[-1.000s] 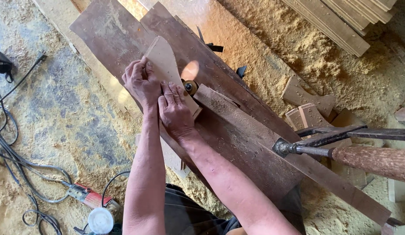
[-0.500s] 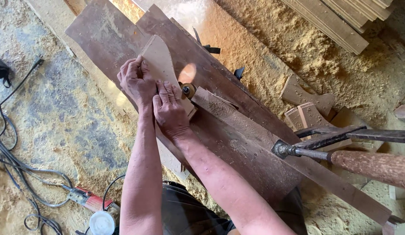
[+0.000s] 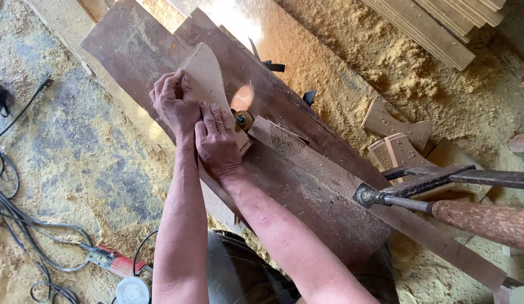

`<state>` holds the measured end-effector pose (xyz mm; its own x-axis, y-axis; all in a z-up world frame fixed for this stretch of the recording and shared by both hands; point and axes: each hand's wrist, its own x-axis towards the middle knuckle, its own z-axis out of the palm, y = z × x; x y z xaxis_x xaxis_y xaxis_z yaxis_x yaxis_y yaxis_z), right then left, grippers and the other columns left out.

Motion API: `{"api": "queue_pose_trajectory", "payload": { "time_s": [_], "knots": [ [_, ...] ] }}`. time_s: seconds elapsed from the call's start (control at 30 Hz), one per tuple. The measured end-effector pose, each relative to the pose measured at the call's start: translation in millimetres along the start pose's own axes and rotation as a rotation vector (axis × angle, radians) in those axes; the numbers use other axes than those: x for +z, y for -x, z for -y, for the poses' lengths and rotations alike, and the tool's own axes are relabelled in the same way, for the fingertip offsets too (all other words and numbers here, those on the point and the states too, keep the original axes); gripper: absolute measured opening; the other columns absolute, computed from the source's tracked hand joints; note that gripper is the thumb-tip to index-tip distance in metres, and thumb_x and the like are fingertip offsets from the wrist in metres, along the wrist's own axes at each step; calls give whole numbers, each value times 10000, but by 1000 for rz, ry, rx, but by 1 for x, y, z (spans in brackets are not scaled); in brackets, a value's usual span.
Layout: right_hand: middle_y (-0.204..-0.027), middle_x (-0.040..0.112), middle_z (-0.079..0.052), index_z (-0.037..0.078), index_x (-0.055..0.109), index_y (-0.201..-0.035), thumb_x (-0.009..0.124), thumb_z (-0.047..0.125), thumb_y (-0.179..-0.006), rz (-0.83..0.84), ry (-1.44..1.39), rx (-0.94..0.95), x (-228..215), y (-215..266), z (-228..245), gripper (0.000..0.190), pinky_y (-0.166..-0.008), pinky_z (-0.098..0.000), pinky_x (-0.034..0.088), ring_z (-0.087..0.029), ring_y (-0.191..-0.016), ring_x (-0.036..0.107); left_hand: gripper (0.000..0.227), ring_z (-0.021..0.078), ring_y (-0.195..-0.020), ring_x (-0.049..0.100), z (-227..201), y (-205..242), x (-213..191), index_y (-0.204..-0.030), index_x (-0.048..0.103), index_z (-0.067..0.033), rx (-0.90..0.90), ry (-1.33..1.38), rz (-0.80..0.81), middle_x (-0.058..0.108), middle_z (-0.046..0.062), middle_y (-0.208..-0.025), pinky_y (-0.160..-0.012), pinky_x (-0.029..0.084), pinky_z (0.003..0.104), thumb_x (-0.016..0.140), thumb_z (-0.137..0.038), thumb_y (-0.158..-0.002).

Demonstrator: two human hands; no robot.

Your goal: Shaping the edges of curved wooden pieces using a router bit mounted in a table

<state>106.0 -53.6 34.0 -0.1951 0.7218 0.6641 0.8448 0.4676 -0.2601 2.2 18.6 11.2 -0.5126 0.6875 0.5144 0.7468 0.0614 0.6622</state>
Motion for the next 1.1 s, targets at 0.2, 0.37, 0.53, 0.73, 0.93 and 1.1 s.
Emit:
{"api": "queue_pose_trajectory", "payload": {
  "time_s": [0.2, 0.37, 0.53, 0.73, 0.93, 1.1],
  "knots": [
    [-1280, 676, -208, 41, 668, -942, 518, 61, -981, 4, 34, 8, 3, -2, 2, 157, -1093, -453, 517, -334, -1195, 689, 141, 288, -1027, 639, 5, -4, 4, -1070, 816, -215, 23, 24, -1, 713, 43, -1042, -917, 509, 422, 760, -263, -949],
    [-1264, 680, -207, 41, 663, -914, 522, 59, -979, -7, 24, 15, 4, -6, 2, 156, -1089, -454, 518, -337, -1188, 690, 141, 288, -1016, 641, -1, -8, 2, -1066, 820, -187, 32, 46, 7, 715, 59, -1037, -931, 505, 403, 766, -245, -950],
    [-1264, 680, -205, 42, 664, -908, 515, 59, -985, -8, 43, 20, 6, -9, 5, 168, -1088, -452, 521, -335, -1191, 690, 142, 284, -1014, 645, 8, -11, 5, -1073, 823, -199, 57, 53, 12, 718, 53, -1039, -935, 502, 404, 772, -254, -952],
    [-1285, 680, -201, 43, 670, -912, 541, 61, -964, -15, 50, 46, 12, -11, 7, 140, -1099, -448, 514, -325, -1192, 695, 138, 301, -1018, 640, 5, -15, 4, -1073, 818, -178, 73, 72, 35, 715, 72, -1033, -935, 500, 410, 780, -223, -948],
    [-1301, 674, -206, 42, 669, -918, 542, 65, -964, -3, 45, 47, 15, -12, 7, 137, -1105, -452, 509, -329, -1199, 691, 127, 279, -1017, 644, 8, -19, 7, -1060, 821, -187, 67, 87, 32, 719, 56, -1031, -937, 501, 391, 787, -226, -944],
    [-1295, 684, -183, 59, 672, -906, 546, 67, -958, -6, 80, 50, 18, -16, 9, 137, -1096, -438, 521, -313, -1184, 701, 128, 293, -1022, 642, 8, -23, 8, -1064, 818, -184, 63, 94, 48, 721, 64, -1039, -945, 498, 405, 787, -222, -946]
  ]
}}
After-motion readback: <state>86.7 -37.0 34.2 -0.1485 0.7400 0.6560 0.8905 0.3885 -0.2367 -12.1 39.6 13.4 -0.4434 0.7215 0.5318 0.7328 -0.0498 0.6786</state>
